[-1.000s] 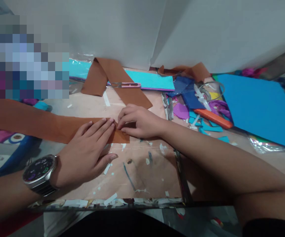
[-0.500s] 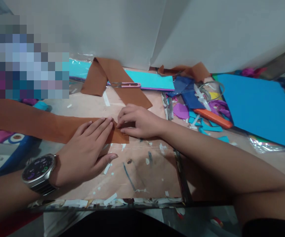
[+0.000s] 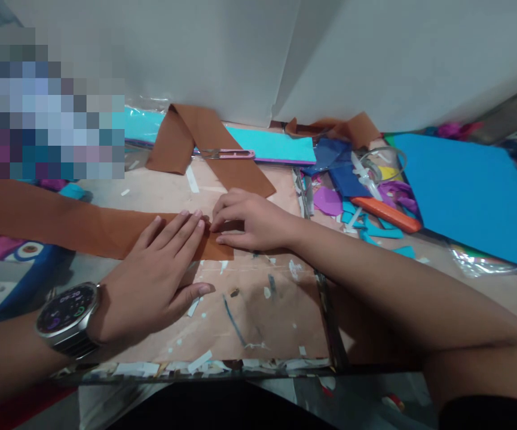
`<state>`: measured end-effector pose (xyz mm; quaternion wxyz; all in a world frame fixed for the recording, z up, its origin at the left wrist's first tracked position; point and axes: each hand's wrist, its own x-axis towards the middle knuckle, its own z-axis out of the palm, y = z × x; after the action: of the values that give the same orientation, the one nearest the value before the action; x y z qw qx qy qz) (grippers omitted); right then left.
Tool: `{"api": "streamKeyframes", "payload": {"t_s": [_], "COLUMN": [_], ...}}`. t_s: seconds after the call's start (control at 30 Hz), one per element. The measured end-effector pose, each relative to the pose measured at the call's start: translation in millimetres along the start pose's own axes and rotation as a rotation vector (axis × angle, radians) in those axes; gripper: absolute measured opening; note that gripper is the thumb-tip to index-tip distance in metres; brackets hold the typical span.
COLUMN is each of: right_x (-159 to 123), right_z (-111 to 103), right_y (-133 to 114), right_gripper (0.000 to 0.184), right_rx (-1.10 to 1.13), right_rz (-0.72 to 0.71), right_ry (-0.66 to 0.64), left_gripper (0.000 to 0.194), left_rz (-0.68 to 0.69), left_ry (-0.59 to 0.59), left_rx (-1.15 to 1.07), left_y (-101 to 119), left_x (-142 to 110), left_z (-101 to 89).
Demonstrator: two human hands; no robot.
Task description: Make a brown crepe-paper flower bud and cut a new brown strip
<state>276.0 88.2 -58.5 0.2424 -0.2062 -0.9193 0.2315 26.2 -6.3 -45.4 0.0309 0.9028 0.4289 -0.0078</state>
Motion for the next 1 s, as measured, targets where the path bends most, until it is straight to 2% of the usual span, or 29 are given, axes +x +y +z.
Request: {"api": "streamKeyframes", "payload": {"t_s": [0.43, 0.6, 1.0], "right_x": [0.3, -0.1, -0.5], "right_z": [-0.4, -0.2, -3.7], "right_y": [-2.8, -2.1, -7.3], "right_gripper": [0.014, 0.028, 0.032], "right_rx": [0.018, 0.058, 0.138], "right_rz": [-0.010, -0.053, -0.089], "right_ry": [0.011, 0.039, -0.026], "left_gripper": [0.090, 0.088, 0.078], "left_rz": [0.042, 0.048, 0.058], "left_ry": [0.012, 0.043, 0.006], "left_rx": [-0.079, -0.092, -0.081], "left_y": [-4.2, -5.1, -6.4], "left_x": [4.4, 5.3, 4.8], "left_z": [-1.0, -0.8, -4.2]}}
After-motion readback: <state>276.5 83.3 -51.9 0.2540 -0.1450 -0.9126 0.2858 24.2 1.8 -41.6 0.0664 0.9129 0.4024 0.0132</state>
